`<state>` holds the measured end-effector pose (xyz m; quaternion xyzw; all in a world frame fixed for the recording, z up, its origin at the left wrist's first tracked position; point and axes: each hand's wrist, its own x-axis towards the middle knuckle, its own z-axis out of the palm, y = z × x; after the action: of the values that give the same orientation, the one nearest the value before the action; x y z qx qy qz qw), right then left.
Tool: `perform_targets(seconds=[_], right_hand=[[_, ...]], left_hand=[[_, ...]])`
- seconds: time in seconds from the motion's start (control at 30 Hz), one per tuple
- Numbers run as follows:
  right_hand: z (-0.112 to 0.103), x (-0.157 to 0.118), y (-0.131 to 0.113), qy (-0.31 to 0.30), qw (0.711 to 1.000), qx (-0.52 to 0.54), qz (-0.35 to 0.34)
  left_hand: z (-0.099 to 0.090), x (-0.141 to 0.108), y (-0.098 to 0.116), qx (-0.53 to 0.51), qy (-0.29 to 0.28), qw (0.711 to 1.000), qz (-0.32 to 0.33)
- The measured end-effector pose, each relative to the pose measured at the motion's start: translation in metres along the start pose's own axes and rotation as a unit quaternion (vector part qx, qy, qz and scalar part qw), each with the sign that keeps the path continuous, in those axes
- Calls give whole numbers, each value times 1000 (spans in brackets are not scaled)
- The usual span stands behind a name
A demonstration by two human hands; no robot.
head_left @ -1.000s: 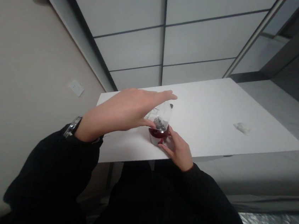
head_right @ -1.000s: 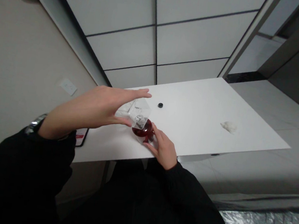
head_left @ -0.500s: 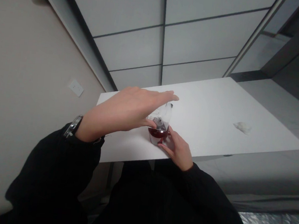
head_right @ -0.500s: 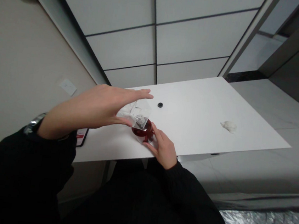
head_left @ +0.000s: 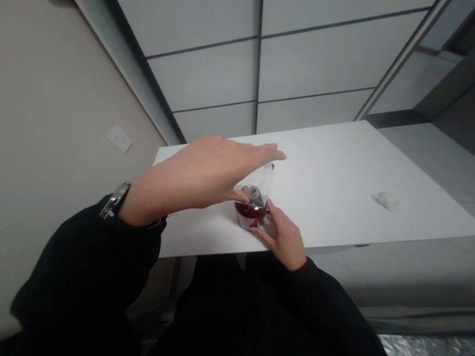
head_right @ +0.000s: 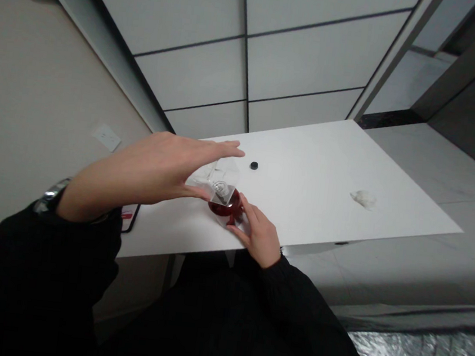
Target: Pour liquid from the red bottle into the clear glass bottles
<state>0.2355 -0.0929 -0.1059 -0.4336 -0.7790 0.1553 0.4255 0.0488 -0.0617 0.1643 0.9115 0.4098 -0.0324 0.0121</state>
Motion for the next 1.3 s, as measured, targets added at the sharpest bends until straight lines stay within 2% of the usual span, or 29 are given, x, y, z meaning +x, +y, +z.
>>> perform_targets(seconds=[0.63,1.0,1.3], right_hand=[[-1,1,-1,5,1000,18,-9],[-2,1,0,6,1000,17,-13],[-1,0,0,11,1000,17,-17]], left_hand=[[0,3,2,-11,-9,1000,0],[-3,4,7,39,-29,999,-3],[1,5,4,12,-3,1000,14]])
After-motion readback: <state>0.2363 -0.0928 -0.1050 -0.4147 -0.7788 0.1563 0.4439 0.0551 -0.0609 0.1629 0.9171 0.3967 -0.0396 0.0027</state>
